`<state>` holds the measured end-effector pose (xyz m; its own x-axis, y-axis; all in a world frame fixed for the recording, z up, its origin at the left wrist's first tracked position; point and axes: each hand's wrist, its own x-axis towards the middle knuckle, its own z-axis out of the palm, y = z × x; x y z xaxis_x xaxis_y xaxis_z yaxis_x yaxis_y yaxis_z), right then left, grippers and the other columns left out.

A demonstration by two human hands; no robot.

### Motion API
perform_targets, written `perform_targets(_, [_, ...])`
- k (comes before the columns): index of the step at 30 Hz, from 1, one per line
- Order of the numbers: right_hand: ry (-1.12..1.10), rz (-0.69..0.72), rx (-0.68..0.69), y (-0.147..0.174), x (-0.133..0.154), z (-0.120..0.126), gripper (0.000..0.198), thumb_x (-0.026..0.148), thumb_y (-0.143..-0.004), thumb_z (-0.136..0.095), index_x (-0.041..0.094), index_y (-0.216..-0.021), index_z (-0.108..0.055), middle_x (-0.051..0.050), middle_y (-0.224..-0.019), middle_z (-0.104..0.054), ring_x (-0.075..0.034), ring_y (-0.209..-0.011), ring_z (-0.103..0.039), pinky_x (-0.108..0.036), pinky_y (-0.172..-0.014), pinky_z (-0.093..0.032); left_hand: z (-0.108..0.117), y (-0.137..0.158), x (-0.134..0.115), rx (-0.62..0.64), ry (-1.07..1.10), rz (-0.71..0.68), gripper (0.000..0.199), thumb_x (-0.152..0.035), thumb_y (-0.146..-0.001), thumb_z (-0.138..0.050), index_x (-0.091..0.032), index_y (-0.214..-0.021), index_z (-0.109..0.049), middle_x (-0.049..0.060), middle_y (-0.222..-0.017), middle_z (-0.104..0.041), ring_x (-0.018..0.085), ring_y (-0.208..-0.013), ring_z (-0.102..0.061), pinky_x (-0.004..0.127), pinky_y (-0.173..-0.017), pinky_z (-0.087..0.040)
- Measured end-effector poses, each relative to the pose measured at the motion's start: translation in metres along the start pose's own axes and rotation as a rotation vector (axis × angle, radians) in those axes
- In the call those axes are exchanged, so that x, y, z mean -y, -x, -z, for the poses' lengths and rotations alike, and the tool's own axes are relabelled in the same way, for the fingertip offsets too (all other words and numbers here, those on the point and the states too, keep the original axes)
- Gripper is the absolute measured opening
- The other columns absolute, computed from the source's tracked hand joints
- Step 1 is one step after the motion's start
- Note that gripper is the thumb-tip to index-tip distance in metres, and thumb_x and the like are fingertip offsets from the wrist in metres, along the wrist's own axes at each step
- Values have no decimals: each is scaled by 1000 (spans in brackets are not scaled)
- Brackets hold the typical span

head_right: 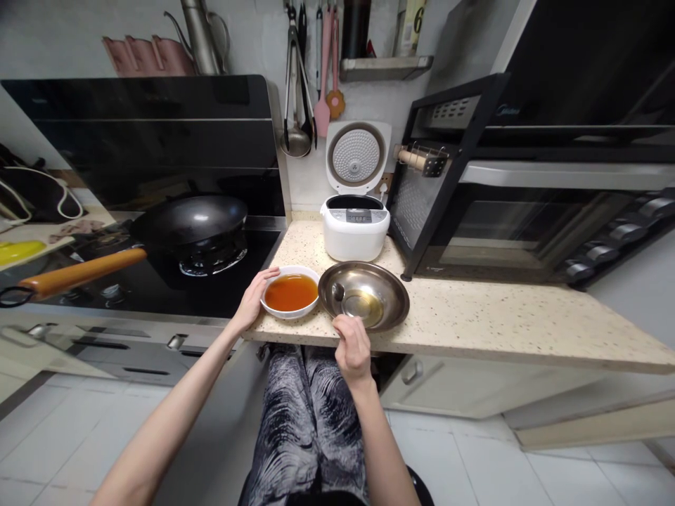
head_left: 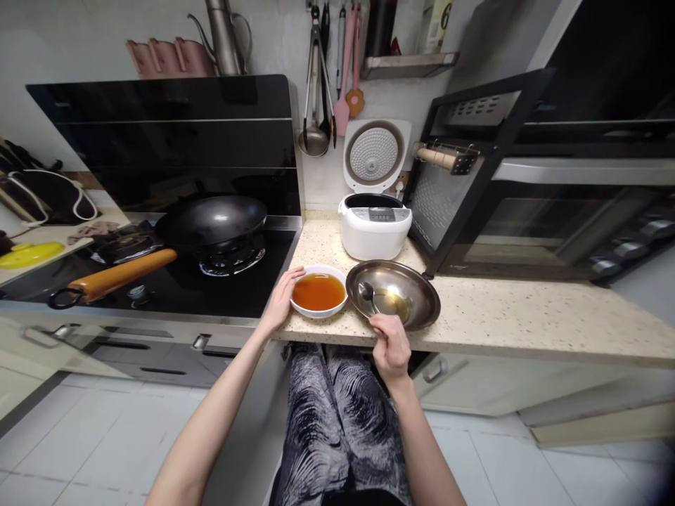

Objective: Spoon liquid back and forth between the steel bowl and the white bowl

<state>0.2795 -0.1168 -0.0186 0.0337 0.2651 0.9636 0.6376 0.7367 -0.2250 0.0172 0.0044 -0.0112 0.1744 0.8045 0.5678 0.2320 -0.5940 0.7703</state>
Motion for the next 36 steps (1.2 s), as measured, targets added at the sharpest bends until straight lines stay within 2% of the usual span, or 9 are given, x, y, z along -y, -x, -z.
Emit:
perform_targets(7, [-31, 4, -57, -2, -6, 2, 29, 5, -96, -50, 23, -114, -65, -5, -88, -71, -20, -81, -69, -36, -72, -56, -1, 0, -1, -4, 12, 6, 41, -40, -107, -39, -19, -121, -70, 12, -144, -61, 25, -141, -53, 48, -128, -31])
perform_targets(18, [-12, 7, -59, -7, -7, 5, 30, 3, -95, -50, 22, -111, -65, -5, -88, -70, -19, -79, -68, -34, -70, -56, -1, 0, -2, -11, 16, 5, 41, -42, -106, -40, -20, -120, -71, 11, -143, -62, 26, -141, -54, 49, -128, -32])
perform_targets(28, [5, 40, 30, -7, -8, 10, 33, 4, -95, -47, 23, -113, -66, -7, -89, -72, -20, -80, -69, -37, -69, -57, -1, 0, -2, -10, 0, 13, 41, -42, -106, -39, -20, -122, -71, 11, -145, -62, 25, -142, -53, 48, -129, -31])
perform_targets(32, [12, 20, -29, -11, -2, 7, 29, 6, -96, -49, 23, -113, -65, -6, -87, -71, -21, -80, -69, -37, -69, -57, -1, 1, -1, -8, -7, 9, 41, -41, -106, -39, -21, -122, -71, 11, -145, -62, 25, -142, -53, 48, -129, -31])
perform_targets(36, [-31, -30, -119, -16, 9, -6, 25, 8, -98, -48, 24, -111, -63, -5, -88, -70, -20, -80, -69, -37, -71, -57, -1, 1, -1, -4, -13, 13, 41, -41, -107, -38, -21, -123, -70, 11, -146, -61, 24, -143, -52, 47, -129, -30])
